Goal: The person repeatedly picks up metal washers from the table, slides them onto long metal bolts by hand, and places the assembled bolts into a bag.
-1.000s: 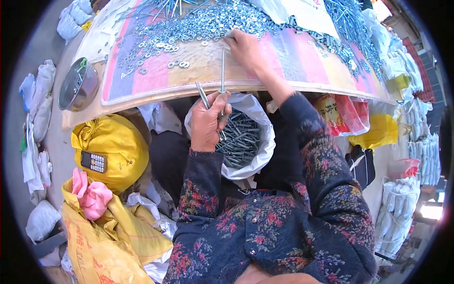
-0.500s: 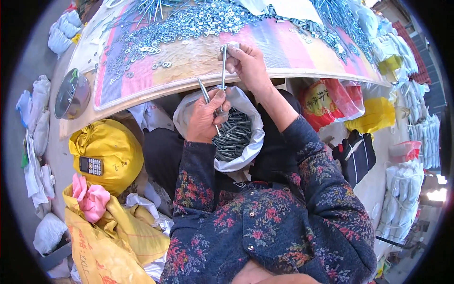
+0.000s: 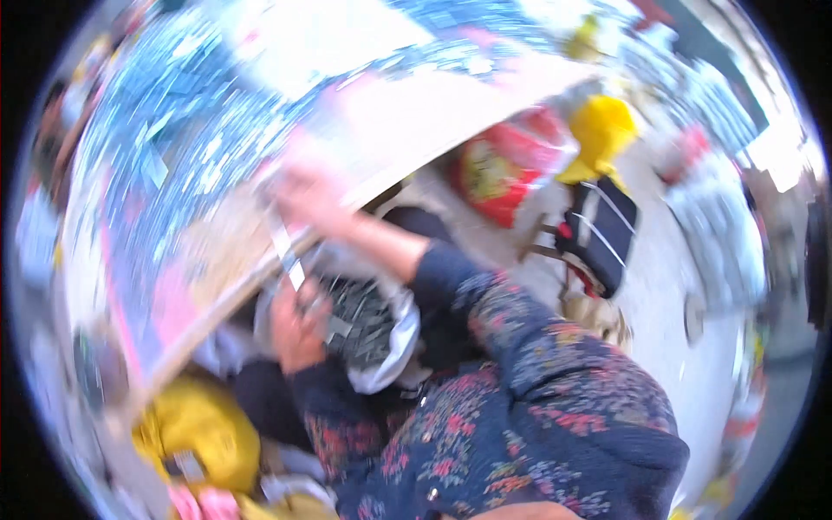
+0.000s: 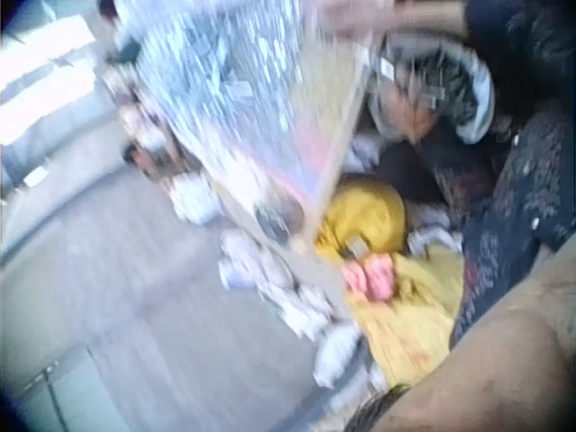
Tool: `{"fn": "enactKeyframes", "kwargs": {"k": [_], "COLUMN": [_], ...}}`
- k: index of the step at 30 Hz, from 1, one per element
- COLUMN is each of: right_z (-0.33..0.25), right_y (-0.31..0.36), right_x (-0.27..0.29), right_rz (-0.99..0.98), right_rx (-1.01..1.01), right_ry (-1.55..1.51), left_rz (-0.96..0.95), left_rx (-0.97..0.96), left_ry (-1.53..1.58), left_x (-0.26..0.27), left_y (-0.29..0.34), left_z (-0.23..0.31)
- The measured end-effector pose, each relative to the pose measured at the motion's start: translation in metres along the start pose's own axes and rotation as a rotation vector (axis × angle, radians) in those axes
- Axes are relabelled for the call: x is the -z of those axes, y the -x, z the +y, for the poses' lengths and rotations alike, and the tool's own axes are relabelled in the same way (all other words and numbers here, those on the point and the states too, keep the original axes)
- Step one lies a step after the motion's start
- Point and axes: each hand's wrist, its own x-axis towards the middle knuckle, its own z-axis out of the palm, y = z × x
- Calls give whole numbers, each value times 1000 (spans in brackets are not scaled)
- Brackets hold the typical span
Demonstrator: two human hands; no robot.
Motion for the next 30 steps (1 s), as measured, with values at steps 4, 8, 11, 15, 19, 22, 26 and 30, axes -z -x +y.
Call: {"fn": "enactKeyframes", "kwargs": {"k": [4,8,11,15,19,22,26,30], "right_z": [-3,-16,-28,32,51,62,61,54], "right_y": [-3,24,10,-94,-133,-142,-138,-111], "right_x": [-11,-3,28,81,90,75,69,59], "right_rz": [30,-343,-102,631,460,463,429,356], "right_rx": [779,564,675,324,262,324,294,310], "right_ry": [454,604,634,937,1174,1174,1088,1007], "left_rz": [96,205,175,80,58,82,22,101], "left_rx": [-97,-205,-228,-175,-104,-129,-92,-89], "left_ry": [-83,-298,-274,-197,-90,-72,-38,-55], "left_x": [8,-1,4,19,26,32,32,23], "left_y": [0,7,3,-1,1,-5,-4,-3], "left_z": [-2,0,0,-3,0,-1,1,-3]}}
